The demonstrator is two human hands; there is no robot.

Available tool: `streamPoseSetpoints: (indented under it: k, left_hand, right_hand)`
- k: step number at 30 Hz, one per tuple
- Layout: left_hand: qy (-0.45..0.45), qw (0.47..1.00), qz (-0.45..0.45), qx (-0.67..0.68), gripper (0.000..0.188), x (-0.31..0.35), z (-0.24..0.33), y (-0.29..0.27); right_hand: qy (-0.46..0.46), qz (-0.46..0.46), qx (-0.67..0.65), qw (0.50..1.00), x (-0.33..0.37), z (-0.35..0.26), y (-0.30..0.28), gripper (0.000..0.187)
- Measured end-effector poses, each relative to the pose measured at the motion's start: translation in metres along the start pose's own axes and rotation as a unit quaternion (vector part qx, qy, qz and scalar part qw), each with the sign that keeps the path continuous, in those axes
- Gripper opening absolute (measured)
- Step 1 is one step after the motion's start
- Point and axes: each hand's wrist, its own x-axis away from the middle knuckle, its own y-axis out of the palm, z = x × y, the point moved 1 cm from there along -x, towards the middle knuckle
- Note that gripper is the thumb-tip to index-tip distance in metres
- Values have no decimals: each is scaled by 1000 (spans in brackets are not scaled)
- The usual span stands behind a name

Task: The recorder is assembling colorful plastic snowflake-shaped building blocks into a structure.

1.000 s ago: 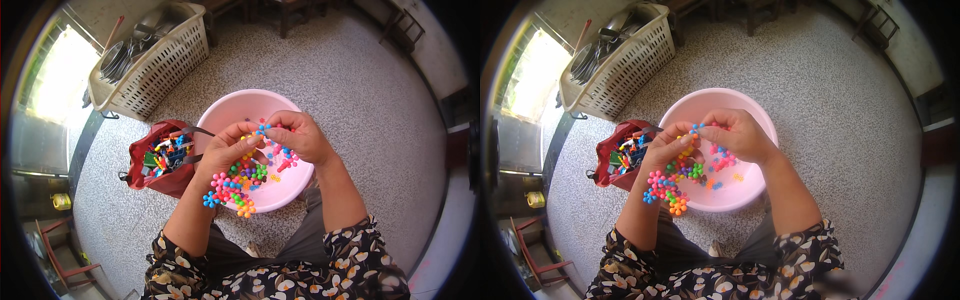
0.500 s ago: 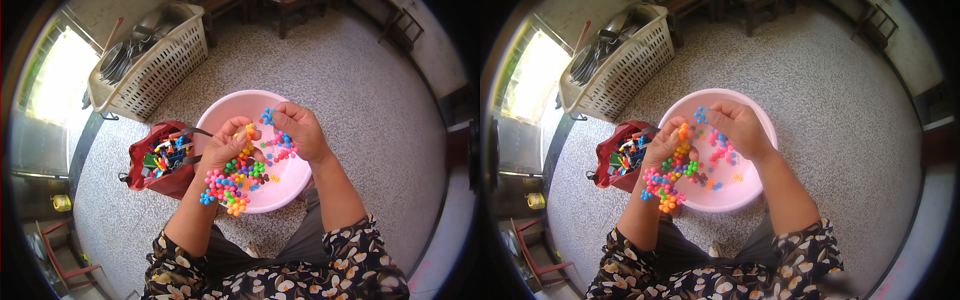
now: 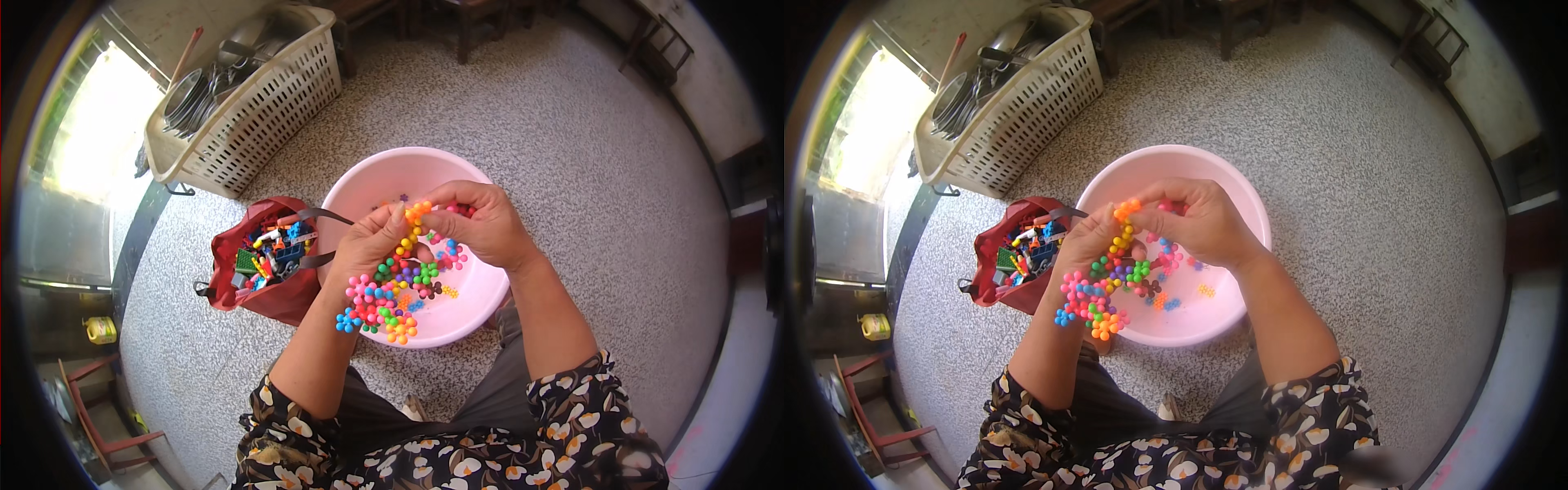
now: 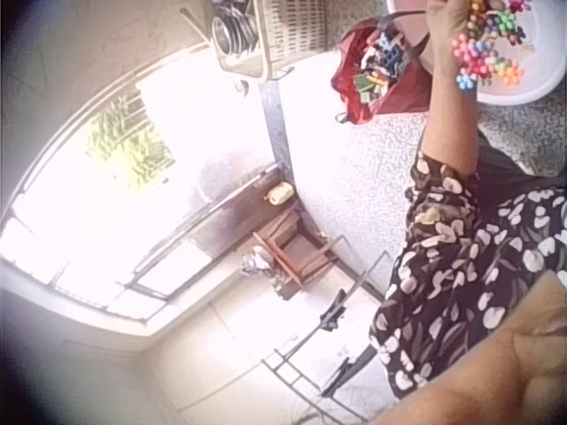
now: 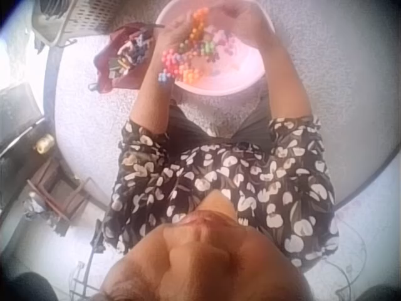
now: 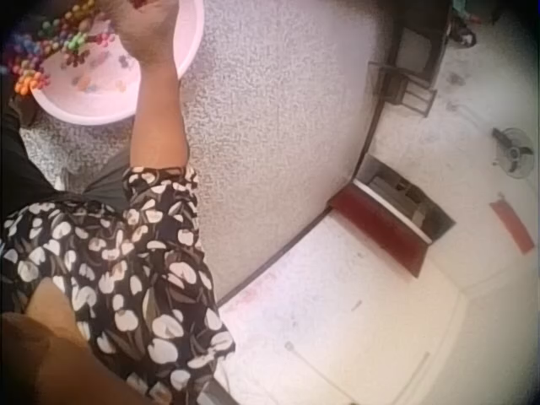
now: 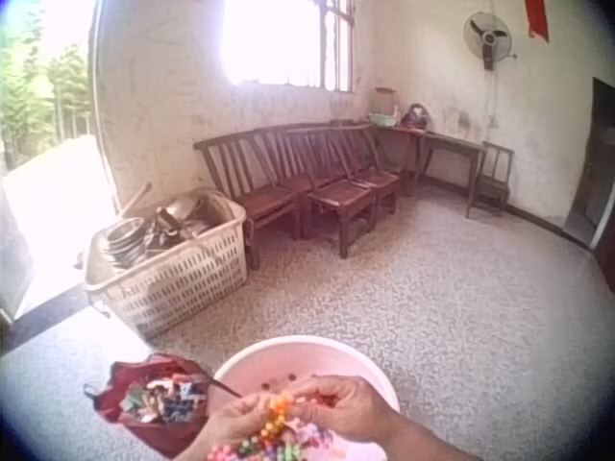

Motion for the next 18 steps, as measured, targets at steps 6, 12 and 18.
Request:
streamPoseSetpoints:
  k: [6, 12, 18]
  left_hand:
    - [-27, 999, -16, -7, 26, 1, 0, 3]
    - [-80, 992, 40, -85, 25, 5, 5, 4]
    - [-19, 997, 79, -4, 18, 5, 11, 3]
  right_hand:
    - [-9, -18, -14, 1000, 2, -11, 1, 12]
    - [-49, -56, 131, 989, 6, -21, -10, 10]
    - [-9, 94, 34, 995, 3, -22, -26, 11]
